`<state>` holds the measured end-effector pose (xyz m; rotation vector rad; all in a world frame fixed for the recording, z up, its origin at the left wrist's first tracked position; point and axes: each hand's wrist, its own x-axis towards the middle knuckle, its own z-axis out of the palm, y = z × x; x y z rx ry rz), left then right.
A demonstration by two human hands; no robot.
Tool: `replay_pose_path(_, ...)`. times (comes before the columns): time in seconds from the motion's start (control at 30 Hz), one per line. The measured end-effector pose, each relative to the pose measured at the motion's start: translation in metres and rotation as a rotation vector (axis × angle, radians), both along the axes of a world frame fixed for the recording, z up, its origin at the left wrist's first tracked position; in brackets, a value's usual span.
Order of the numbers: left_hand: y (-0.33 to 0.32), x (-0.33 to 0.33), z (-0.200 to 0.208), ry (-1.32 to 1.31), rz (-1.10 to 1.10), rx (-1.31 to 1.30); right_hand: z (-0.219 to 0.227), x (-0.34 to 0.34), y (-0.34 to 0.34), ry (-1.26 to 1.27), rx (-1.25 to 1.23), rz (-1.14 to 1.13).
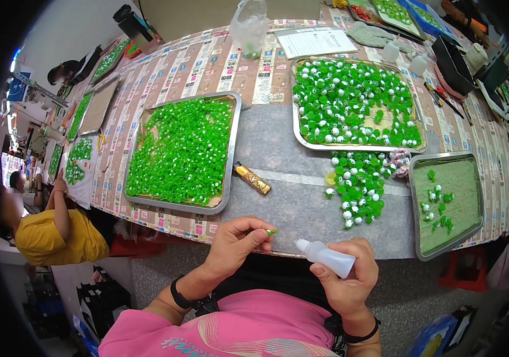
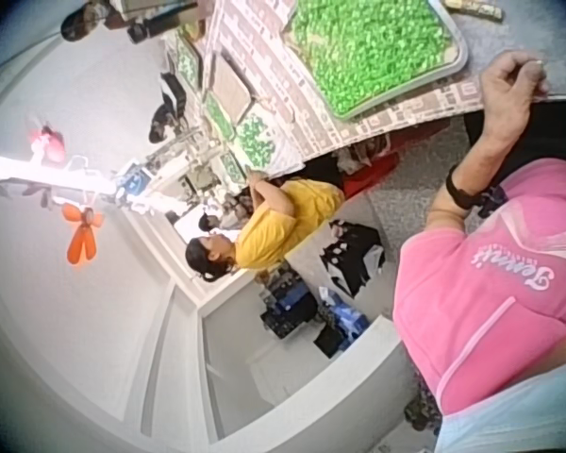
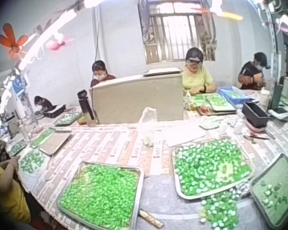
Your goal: Applying glue and assembling small green and white plastic parts into a finished component.
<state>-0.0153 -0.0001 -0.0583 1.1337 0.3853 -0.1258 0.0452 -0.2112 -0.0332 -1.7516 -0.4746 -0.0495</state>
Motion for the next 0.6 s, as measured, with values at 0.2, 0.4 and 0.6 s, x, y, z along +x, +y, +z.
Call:
replay_pose_path(0.2, 0.0004, 0.0, -0.0009, -0.004, -0.004, -0.004, -0.0013, 0.0021, 0.001, -0.02, -0.04, 0.015)
replay_pose_path(0.4, 0.0004, -0.0003, -0.0002, -0.002, 0.003, -0.011, -0.0015, 0.0019, 0.0013, 0.006, -0.019, 0.019)
replay_pose_path(0.6, 0.0003, 0.0018, 0.0031, 0.021, 0.021, -0.011, -0.0089, 0.0036, 0.0013, 0.123, 0.063, -0.032)
